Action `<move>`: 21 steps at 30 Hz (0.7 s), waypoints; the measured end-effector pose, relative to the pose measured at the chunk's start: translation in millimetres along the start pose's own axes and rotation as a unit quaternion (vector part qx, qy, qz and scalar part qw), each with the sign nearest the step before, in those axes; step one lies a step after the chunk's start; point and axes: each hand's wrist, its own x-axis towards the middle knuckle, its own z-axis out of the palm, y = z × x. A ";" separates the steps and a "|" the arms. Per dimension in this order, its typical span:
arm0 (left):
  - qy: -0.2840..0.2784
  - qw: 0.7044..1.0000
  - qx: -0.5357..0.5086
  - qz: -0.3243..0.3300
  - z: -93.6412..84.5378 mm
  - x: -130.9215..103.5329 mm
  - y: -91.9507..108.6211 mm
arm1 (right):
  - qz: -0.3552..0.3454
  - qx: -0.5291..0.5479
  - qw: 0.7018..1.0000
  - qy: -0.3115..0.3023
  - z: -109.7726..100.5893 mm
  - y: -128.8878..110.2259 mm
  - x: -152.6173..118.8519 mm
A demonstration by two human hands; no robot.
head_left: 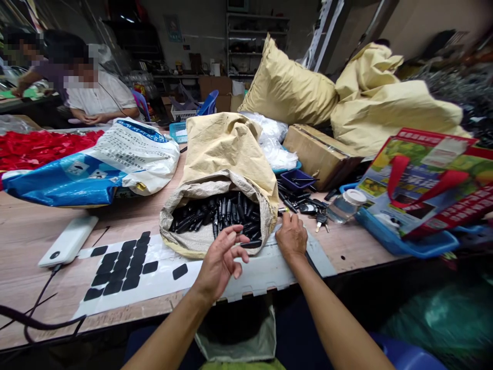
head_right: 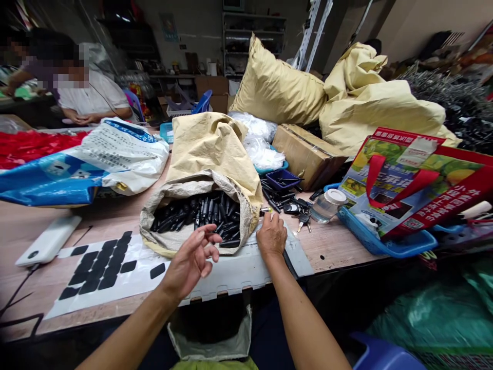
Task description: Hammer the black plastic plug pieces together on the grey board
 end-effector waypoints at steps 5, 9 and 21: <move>0.067 0.875 0.452 0.162 -22.1 31.3 -13.5 | -0.006 -0.002 1.000 0.007 -0.1 0.2 -0.1; 0.039 0.683 0.693 0.228 -25.7 41.2 -41.2 | -0.005 -0.002 1.000 0.006 0.3 0.5 0.2; 0.033 0.623 0.751 0.215 -28.0 20.9 -28.4 | -0.003 0.007 1.000 0.005 -1.0 0.0 0.4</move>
